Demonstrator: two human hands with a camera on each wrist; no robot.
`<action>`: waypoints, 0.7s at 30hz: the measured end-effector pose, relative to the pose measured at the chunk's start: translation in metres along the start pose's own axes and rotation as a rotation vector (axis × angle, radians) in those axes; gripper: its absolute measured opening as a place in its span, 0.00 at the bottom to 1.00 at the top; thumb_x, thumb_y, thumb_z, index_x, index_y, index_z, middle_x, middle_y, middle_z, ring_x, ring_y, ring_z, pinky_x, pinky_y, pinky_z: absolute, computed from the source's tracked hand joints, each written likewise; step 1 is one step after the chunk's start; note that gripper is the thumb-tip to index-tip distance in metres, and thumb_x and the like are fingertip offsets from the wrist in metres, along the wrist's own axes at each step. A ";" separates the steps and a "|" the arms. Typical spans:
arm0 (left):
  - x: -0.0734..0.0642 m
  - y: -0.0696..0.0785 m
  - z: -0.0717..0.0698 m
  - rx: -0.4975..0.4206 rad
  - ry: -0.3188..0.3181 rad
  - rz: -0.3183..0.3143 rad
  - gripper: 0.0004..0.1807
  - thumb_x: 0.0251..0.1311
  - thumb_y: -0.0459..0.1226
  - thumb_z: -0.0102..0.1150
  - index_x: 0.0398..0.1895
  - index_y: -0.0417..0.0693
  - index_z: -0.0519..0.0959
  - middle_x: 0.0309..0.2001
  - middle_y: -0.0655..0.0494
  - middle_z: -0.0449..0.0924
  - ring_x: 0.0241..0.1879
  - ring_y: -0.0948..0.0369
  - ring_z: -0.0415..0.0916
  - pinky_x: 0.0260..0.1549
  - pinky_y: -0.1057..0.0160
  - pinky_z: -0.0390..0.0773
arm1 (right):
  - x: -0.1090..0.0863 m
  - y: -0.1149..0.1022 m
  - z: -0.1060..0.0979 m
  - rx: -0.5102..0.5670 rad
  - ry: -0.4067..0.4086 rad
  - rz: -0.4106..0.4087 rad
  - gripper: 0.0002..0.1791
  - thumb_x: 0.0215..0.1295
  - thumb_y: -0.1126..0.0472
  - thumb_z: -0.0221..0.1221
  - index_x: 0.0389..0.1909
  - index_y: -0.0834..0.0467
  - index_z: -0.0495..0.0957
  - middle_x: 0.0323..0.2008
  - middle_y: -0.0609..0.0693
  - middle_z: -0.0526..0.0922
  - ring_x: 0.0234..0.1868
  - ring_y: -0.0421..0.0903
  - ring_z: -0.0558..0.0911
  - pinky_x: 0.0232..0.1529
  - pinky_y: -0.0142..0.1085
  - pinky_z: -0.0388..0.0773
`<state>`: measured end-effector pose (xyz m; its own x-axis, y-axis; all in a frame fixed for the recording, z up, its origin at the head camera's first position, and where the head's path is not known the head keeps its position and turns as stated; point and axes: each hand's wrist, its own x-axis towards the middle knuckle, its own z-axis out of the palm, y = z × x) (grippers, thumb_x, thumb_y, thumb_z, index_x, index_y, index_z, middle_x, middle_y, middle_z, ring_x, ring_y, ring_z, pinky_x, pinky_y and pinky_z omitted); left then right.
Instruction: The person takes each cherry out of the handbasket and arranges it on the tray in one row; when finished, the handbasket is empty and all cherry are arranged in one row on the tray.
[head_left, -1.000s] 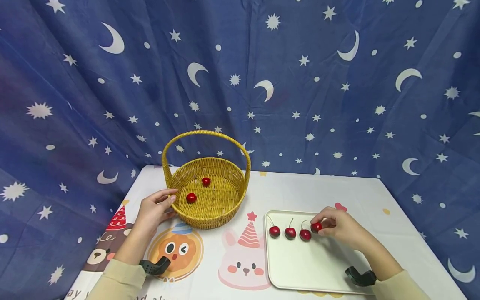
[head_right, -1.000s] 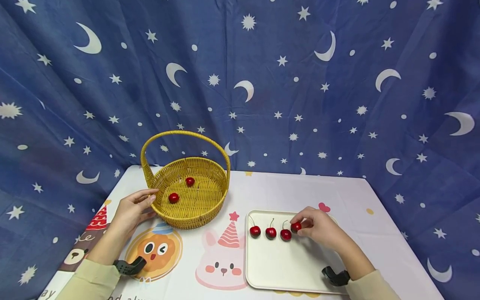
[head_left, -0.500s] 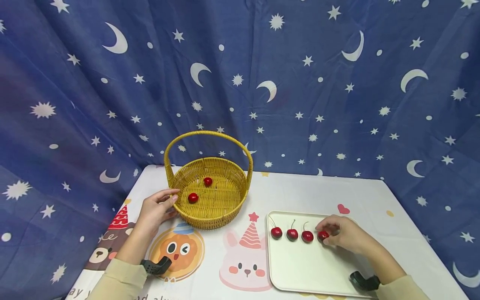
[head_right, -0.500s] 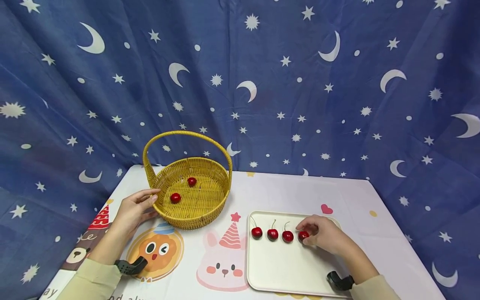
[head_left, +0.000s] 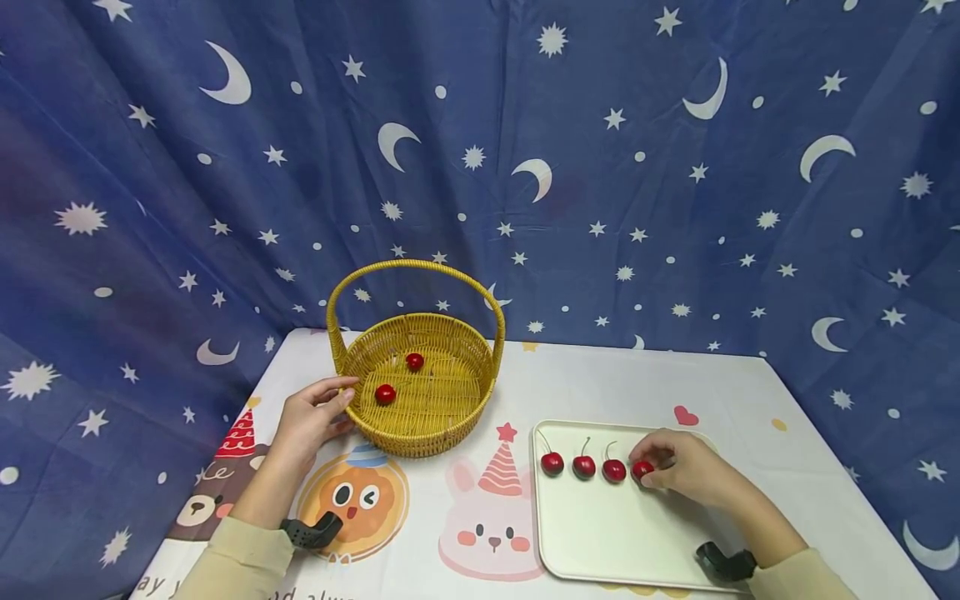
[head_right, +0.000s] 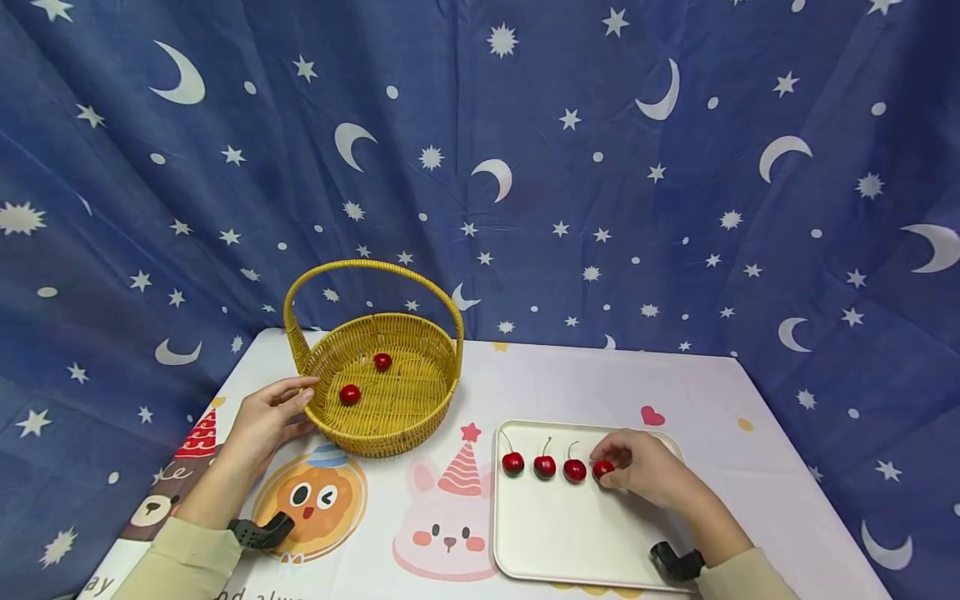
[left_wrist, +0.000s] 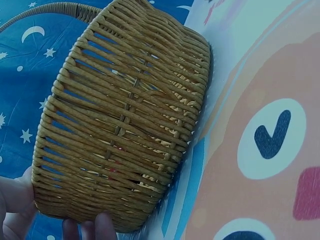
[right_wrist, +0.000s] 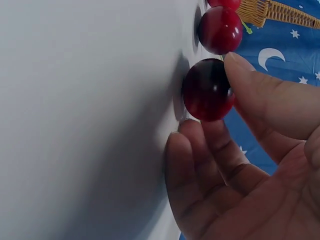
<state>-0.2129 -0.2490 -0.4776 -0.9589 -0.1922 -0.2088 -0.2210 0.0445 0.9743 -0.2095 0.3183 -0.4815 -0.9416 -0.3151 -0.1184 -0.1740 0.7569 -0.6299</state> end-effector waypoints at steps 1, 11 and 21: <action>0.000 0.000 0.000 -0.001 0.000 0.001 0.24 0.79 0.40 0.61 0.74 0.47 0.78 0.50 0.58 0.77 0.40 0.65 0.83 0.41 0.65 0.89 | 0.000 0.000 -0.001 -0.001 -0.001 0.000 0.17 0.52 0.68 0.80 0.41 0.51 0.89 0.34 0.47 0.81 0.38 0.42 0.76 0.36 0.30 0.76; 0.000 0.000 -0.001 -0.013 0.004 0.003 0.23 0.78 0.41 0.62 0.73 0.47 0.79 0.49 0.58 0.77 0.40 0.65 0.82 0.41 0.65 0.89 | -0.001 0.002 -0.004 0.011 -0.010 0.002 0.18 0.52 0.72 0.78 0.41 0.52 0.88 0.33 0.48 0.81 0.37 0.42 0.76 0.35 0.30 0.76; 0.001 -0.001 -0.001 -0.002 0.001 0.003 0.24 0.79 0.41 0.62 0.74 0.47 0.78 0.50 0.59 0.76 0.40 0.65 0.82 0.41 0.65 0.89 | -0.007 -0.008 -0.016 0.014 0.021 -0.031 0.19 0.57 0.70 0.76 0.49 0.56 0.87 0.38 0.50 0.85 0.40 0.42 0.81 0.39 0.31 0.79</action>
<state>-0.2131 -0.2499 -0.4788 -0.9595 -0.1926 -0.2058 -0.2178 0.0430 0.9750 -0.2064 0.3242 -0.4633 -0.9418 -0.3260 -0.0825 -0.1994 0.7389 -0.6436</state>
